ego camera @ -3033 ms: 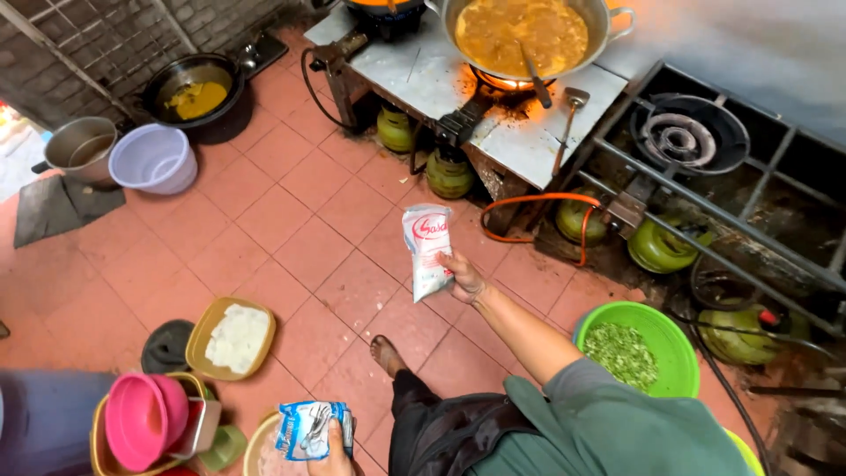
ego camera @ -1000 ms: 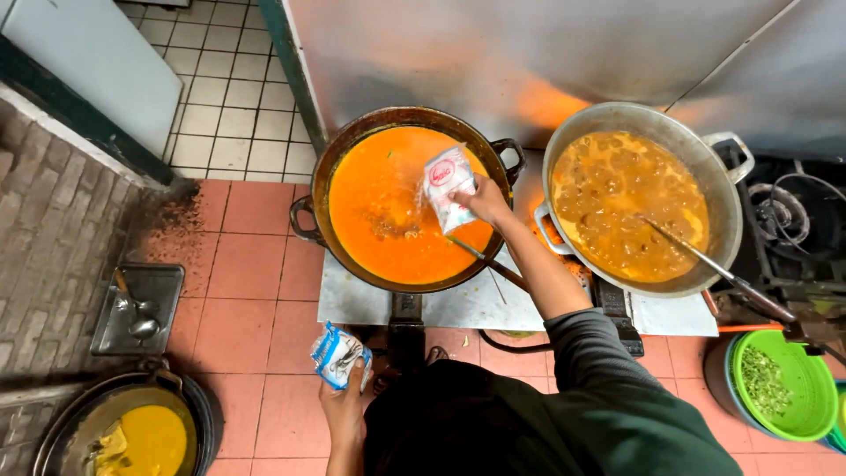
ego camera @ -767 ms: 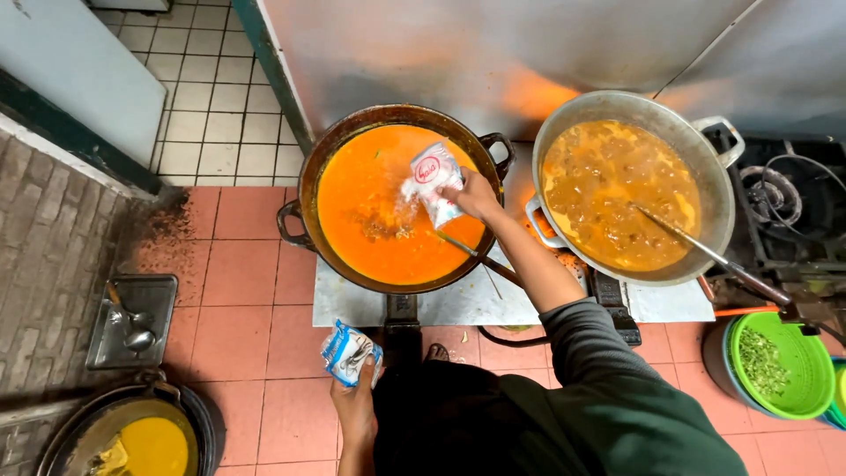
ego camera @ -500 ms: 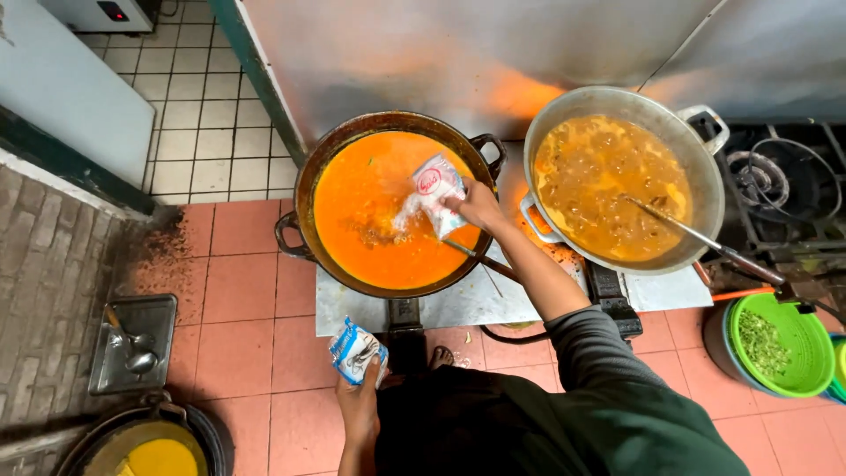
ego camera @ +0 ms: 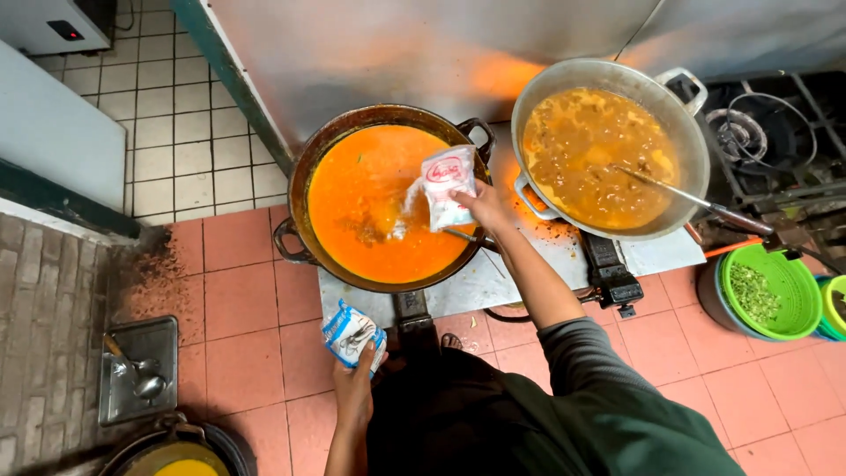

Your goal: Adding seasoning packets and stirring large pots of curry in a kitchen area.

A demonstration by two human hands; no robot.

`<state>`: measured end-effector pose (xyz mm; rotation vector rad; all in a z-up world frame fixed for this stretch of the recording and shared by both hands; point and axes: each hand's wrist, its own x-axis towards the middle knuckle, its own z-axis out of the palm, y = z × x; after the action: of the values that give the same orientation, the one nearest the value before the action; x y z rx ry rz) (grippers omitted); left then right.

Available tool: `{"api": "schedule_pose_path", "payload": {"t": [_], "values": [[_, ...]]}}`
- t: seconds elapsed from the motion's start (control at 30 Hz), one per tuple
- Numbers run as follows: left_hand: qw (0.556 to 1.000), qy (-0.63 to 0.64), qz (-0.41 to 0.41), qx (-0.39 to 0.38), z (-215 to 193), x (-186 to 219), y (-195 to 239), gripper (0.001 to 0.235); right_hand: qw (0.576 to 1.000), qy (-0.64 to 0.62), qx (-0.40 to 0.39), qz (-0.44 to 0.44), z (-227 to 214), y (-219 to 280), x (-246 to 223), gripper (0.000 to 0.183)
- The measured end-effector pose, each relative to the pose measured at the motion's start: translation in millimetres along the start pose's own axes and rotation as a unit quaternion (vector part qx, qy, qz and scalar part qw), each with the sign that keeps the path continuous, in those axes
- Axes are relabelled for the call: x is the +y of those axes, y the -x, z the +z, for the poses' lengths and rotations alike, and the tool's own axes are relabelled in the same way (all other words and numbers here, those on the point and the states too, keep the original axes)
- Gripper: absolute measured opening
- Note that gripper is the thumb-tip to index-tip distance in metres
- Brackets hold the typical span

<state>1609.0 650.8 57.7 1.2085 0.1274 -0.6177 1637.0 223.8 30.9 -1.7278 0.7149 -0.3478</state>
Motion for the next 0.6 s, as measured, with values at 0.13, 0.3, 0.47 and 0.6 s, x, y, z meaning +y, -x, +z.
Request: {"api": "schedule_pose_path", "payload": {"t": [0.13,0.3,0.47,0.6], "values": [[0.997,-0.053,0.019,-0.042,15,27,-18,0.046,0.942,-0.334,-0.021,0.037,13,18,22,0.033],[0.990,-0.053,0.053,-0.116,51,45,-66,0.053,0.898,-0.434,0.000,0.072,19,50,26,0.035],[0.927,0.213,0.040,-0.306,104,8,-141,0.060,0.894,-0.446,0.028,0.037,-11,63,36,0.039],[0.910,0.325,-0.038,-0.254,159,-25,-187,0.055,0.897,-0.439,0.033,0.035,-35,66,33,0.040]]}}
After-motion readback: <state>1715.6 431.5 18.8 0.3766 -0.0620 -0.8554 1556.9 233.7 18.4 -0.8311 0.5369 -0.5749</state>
